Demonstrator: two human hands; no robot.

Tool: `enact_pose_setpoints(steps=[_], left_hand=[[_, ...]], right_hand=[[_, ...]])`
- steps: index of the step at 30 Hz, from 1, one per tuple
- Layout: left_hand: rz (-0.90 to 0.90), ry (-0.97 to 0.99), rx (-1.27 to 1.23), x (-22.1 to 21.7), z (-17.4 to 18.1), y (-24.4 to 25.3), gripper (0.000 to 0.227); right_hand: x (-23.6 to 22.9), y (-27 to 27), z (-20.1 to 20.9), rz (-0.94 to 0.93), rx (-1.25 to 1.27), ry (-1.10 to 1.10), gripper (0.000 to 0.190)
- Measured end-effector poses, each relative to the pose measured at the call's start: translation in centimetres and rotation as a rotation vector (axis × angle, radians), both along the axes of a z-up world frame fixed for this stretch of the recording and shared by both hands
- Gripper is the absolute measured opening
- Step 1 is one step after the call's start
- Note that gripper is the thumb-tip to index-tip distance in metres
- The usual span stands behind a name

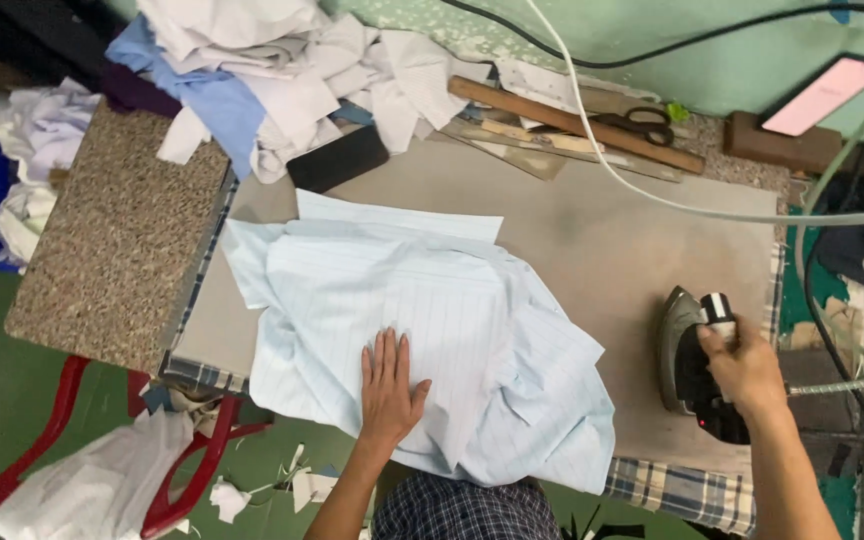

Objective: The person irons a light blue shirt on a work table using a steam iron and a pressing block. They repeatedly smooth the fabric, apply the iron, and reposition the shirt to cover different areas.

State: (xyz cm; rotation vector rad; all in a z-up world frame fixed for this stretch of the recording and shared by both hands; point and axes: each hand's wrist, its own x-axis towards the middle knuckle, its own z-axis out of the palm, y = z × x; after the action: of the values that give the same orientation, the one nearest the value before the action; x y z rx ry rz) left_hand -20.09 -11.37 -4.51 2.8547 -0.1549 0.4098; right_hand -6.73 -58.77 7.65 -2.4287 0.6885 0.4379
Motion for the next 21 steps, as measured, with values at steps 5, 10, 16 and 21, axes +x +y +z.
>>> enact_pose_setpoints(steps=[5,10,16,21], left_hand=[[0.086,0.042,-0.091,-2.0,0.0,1.4,0.075],[0.067,0.121,-0.142,-5.1,1.0,3.0,0.074],[0.218,0.145,-0.293,-10.9,-0.5,5.3,0.073],[0.344,0.188,-0.371,-14.5,-2.2,5.8,0.073]], right_hand=[[0.3,12.1,6.4,0.426,-0.237,0.018,0.054],[1.3,26.1,7.7,0.788,-0.196,0.077,0.048],[1.2,35.4,1.3,1.197,-0.097,-0.077,0.054],[1.1,35.7,2.1,1.27,-0.127,-0.059,0.05]])
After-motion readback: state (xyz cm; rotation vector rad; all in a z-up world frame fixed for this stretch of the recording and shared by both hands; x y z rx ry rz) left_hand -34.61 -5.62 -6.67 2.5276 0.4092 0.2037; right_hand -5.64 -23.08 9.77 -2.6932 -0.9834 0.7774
